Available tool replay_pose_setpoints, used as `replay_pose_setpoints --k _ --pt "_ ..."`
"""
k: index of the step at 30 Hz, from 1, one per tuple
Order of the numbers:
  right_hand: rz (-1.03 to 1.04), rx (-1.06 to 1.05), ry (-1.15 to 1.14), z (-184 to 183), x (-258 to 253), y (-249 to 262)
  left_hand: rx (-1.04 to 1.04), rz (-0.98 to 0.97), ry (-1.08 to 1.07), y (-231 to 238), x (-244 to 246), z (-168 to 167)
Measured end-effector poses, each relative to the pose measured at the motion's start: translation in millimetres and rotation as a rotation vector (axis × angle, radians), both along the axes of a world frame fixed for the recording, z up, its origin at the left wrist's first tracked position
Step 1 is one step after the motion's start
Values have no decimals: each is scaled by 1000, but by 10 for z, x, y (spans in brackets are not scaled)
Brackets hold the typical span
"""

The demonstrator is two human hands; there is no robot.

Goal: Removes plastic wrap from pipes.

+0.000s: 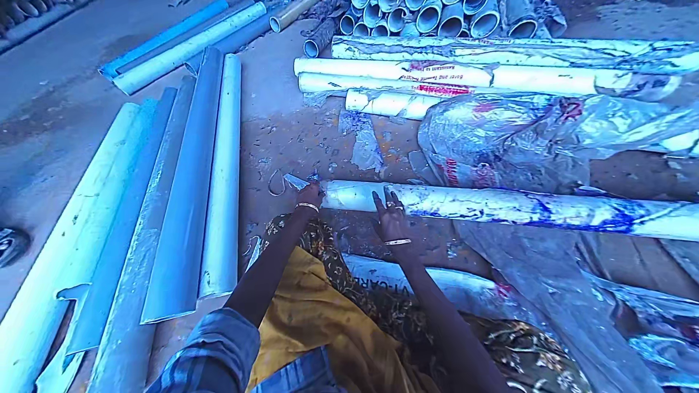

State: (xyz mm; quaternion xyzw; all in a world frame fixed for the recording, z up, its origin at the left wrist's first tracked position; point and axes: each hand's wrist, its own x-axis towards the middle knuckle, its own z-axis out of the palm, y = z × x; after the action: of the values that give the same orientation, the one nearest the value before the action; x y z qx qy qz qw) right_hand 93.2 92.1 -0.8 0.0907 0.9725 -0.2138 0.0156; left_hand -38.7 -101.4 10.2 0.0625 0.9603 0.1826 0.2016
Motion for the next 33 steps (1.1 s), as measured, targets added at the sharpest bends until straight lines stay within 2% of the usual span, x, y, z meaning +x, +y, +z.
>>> replay_pose_setpoints --k 2,3,5,8,13,15,19,24,26,27,30,31,33 --pt "-18 136 -254 -10 -316 -246 -83 -54 -44 30 21 78" --pt "-47 203 -269 -95 -394 -364 -122 -71 -70 41 36 121" --pt "-115 318 -156 -316 -472 -495 -165 -98 -114 66 31 191" --pt "-163 395 -97 -447 -652 -488 -104 -145 -147 58 26 268" --pt "-168 412 -301 -279 -891 -425 87 -221 -228 31 -47 169" --pt "-178 409 -308 -233 -948 -452 210 -244 -278 -1 -82 125" --pt "-166 409 -323 -258 -857 -485 277 -303 -405 -11 25 67" --pt "-147 396 -305 -298 -864 -422 290 -209 -201 -10 46 82" --pt "-161 314 -353 -127 -891 -409 321 -131 -166 -34 26 109" --pt "-191 207 -349 -5 -863 -408 347 -112 -169 -52 18 91" --pt "-360 -203 -105 287 -730 -484 392 -148 -223 -55 -46 66" --pt "-413 -359 -102 320 -735 -546 390 -171 -242 -50 -67 57" --pt "-510 -720 -256 233 -833 -705 383 -214 -253 -60 -78 8"
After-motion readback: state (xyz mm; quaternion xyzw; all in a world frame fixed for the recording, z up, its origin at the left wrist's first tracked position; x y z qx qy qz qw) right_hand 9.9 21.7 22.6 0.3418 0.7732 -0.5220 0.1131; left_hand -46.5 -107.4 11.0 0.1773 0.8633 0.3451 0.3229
